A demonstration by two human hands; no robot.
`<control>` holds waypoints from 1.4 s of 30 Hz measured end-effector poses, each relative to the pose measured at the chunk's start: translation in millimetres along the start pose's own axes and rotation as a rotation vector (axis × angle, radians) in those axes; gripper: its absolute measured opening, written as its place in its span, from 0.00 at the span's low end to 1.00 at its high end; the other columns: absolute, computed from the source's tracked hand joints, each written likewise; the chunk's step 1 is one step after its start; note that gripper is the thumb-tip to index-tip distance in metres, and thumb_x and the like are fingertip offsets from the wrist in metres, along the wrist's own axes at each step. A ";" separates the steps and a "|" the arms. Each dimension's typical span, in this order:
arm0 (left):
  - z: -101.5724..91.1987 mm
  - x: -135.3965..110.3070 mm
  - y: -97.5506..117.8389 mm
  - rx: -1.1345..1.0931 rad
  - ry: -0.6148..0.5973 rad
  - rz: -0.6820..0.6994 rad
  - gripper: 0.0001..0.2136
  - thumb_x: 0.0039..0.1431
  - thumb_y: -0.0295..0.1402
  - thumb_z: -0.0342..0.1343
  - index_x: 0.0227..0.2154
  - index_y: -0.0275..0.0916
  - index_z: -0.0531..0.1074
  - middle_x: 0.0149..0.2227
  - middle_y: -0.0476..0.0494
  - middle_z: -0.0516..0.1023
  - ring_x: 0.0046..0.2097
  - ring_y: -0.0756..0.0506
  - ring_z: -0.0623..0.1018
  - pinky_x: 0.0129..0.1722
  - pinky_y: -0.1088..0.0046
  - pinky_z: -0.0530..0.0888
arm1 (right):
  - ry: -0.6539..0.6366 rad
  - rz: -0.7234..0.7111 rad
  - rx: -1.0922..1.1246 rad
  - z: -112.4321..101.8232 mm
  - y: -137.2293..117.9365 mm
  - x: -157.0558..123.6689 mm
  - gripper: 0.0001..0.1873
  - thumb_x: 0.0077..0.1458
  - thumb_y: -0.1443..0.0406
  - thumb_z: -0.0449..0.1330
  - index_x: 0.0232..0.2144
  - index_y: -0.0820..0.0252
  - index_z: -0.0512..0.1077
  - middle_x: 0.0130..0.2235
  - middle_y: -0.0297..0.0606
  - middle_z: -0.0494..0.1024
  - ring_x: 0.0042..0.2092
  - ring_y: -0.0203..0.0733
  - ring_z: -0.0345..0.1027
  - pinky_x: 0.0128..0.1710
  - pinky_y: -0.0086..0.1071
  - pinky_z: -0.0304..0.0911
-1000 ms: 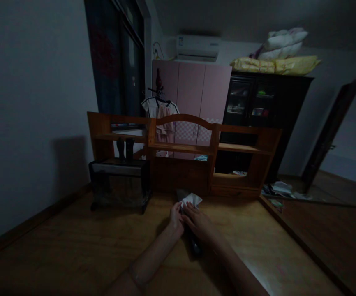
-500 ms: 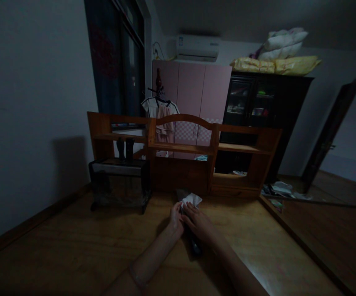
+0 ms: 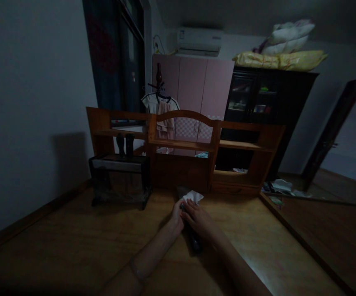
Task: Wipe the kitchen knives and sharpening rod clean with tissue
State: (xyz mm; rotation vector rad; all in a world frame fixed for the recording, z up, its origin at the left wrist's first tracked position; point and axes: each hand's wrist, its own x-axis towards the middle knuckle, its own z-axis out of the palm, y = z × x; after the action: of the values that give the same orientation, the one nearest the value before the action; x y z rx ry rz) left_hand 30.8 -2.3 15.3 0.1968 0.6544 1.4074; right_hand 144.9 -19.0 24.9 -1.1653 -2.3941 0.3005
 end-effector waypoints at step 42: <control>-8.0 -1.6 7.6 -0.097 -0.096 -0.086 0.23 0.61 0.48 0.40 0.44 0.34 0.68 0.38 0.36 0.77 0.42 0.42 0.78 0.44 0.68 0.72 | 0.029 0.089 0.076 -1.6 12.2 5.9 0.29 0.64 0.53 0.35 0.59 0.62 0.59 0.62 0.43 0.57 0.64 0.42 0.44 0.63 0.42 0.43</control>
State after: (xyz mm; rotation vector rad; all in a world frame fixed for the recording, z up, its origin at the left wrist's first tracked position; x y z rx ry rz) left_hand 20.1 -4.4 13.1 0.1570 0.5085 1.3347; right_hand 150.8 -6.8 23.5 -1.2349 -2.2896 0.3965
